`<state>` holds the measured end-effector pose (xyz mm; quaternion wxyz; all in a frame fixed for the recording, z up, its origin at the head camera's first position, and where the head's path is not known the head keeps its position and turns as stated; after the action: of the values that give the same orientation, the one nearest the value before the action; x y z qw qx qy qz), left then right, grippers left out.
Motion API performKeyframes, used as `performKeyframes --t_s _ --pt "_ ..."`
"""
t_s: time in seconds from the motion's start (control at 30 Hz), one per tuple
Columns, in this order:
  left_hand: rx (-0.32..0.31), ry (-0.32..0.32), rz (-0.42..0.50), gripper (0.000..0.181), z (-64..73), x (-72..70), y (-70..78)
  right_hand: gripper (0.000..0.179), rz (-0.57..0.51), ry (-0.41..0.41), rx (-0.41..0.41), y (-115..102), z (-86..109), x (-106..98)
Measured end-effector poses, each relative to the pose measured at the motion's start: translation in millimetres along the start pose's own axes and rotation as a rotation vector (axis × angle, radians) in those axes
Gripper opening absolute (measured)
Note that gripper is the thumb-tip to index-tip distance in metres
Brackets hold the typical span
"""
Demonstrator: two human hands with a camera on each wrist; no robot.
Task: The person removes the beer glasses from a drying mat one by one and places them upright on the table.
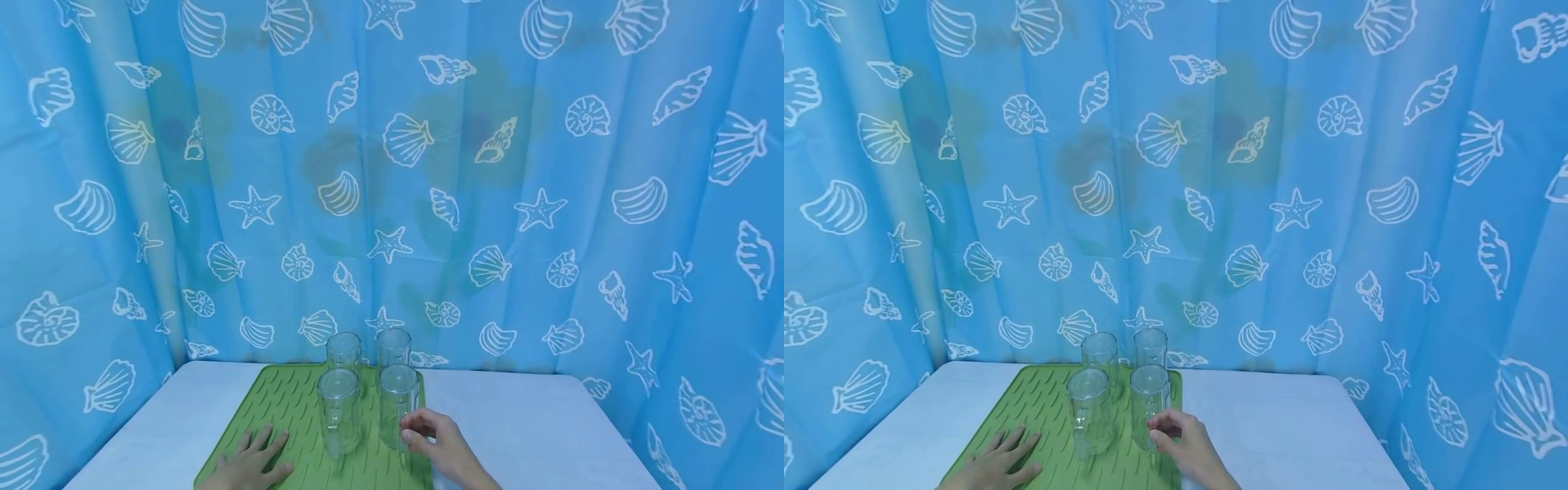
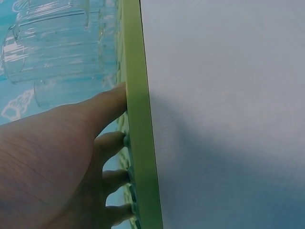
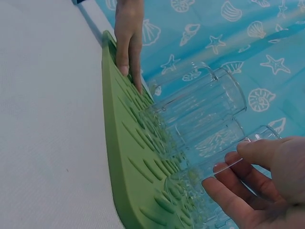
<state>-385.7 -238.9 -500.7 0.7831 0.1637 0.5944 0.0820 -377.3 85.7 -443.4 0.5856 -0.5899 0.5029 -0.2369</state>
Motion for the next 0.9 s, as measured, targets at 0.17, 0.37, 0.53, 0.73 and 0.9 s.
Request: performKeyframes --t_s 0.17,0.37,0.53,0.73,0.9 --pt "-0.001 0.003 -0.011 0.079 0.4 -0.1 1.3 0.033 0.003 0.006 0.003 1 0.5 0" --pt "-0.01 0.011 -0.019 0.079 1.5 -1.3 2.8 0.034 0.011 0.015 -0.01 0 0.0 -2" --pt "-0.01 0.013 -0.022 0.081 1.6 -1.3 3.3 0.032 0.058 0.02 -0.035 -4 1.9 -2" --pt "-0.011 0.017 -0.023 0.08 -0.4 -1.3 2.0 0.033 0.07 0.025 -0.053 -7 2.4 -2" --pt "-0.009 0.022 -0.027 0.081 -1.6 -1.0 0.6 0.032 0.049 0.035 -0.034 -9 2.3 -4"
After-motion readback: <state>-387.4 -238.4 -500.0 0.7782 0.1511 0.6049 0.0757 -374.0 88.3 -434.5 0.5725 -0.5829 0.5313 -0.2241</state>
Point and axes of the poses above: each hand's wrist, its own z-axis away from the middle knuckle, its own x-axis out of the palm, y = z × x, the point moved 8 cm from there along -z, towards the middle knuckle, and after that the axes turned 3 degrees about -y, right-handed, at the moved point
